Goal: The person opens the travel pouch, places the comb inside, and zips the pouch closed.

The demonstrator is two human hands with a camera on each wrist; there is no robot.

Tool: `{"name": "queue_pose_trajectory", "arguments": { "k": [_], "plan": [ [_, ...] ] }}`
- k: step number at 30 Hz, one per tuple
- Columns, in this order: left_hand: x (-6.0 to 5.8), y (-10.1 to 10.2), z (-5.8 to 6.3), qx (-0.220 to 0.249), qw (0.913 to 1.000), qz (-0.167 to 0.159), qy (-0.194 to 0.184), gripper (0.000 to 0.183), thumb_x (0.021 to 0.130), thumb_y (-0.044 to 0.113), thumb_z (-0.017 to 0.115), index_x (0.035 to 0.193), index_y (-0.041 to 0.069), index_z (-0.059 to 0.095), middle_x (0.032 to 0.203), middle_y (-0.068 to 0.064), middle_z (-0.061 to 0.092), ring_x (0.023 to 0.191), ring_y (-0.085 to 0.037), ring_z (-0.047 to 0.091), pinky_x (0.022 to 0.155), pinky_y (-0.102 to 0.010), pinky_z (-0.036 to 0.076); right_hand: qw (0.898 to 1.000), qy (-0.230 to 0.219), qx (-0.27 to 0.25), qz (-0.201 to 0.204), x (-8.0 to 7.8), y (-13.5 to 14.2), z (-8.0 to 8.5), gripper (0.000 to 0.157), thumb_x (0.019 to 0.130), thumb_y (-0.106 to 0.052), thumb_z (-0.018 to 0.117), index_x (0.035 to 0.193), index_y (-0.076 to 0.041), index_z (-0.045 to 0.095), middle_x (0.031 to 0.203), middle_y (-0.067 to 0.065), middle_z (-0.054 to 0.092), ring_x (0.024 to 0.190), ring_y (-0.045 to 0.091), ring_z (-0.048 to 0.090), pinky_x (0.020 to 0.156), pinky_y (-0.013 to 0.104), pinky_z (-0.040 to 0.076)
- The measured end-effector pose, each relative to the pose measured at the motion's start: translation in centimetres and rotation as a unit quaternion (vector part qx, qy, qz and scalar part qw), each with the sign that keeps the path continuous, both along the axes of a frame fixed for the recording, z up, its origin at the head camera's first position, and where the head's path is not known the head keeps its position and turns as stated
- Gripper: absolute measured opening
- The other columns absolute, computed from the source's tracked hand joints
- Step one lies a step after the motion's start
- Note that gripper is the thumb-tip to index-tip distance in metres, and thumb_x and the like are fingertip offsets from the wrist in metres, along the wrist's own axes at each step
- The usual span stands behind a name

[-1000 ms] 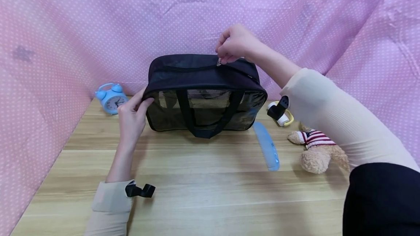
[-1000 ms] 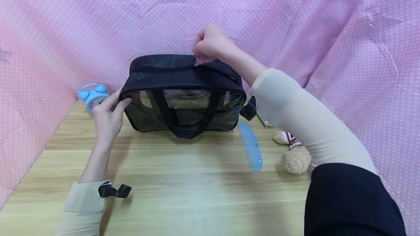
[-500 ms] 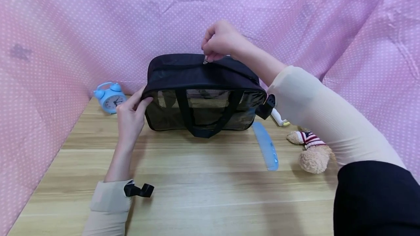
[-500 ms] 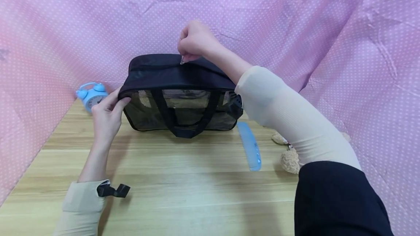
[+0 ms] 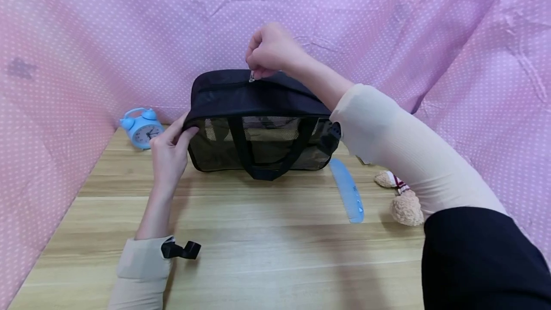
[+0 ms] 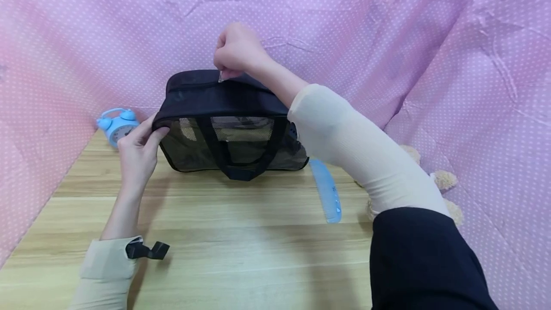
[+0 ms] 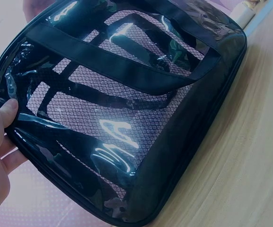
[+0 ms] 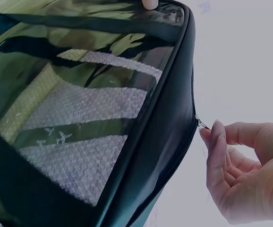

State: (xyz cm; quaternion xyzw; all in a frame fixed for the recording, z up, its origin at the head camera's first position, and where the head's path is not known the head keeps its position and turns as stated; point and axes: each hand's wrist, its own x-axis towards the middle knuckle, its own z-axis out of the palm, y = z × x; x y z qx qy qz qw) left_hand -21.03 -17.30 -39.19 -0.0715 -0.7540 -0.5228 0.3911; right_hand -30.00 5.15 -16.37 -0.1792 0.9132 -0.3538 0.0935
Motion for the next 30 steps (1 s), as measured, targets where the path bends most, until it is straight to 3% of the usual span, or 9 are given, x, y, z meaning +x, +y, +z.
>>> {"name": "queue_pose_trajectory", "arguments": {
  "k": [11,19,30],
  "plan": [
    [-0.1,0.0,0.0,0.004,1.0000,0.004,0.003,0.033,0.091,0.003,0.075,0.124,0.011,0.076,0.117,-0.015,0.076,0.094,0.018,0.064,0.081,-0.004,0.049,1.000,-0.002,-0.004,0.013,-0.3,-2.0,-0.1,0.017,0.087,0.002,0.054,0.084,-0.005,0.069,0.066,0.000,0.068,0.058,0.010,0.069,0.063,0.022,0.061],
    [0.1,0.0,0.1,-0.002,1.0000,0.004,0.005,0.033,0.092,0.007,0.075,0.124,0.012,0.076,0.117,-0.016,0.076,0.094,0.018,0.065,0.080,-0.004,0.050,0.999,0.023,0.014,0.023,-0.1,-3.5,-0.2,0.020,0.086,0.001,0.053,0.079,-0.007,0.070,0.061,-0.003,0.069,0.058,0.010,0.069,0.062,0.021,0.060],
    [0.0,0.5,0.1,0.001,0.9999,0.017,-0.002,0.034,0.091,0.000,0.075,0.123,0.008,0.076,0.116,-0.017,0.075,0.092,0.022,0.062,0.079,-0.003,0.048,0.999,0.035,0.024,0.016,0.2,-5.1,-0.8,0.020,0.086,-0.001,0.053,0.072,-0.009,0.064,0.056,-0.003,0.068,0.061,0.011,0.072,0.061,0.021,0.059]
  ]
}}
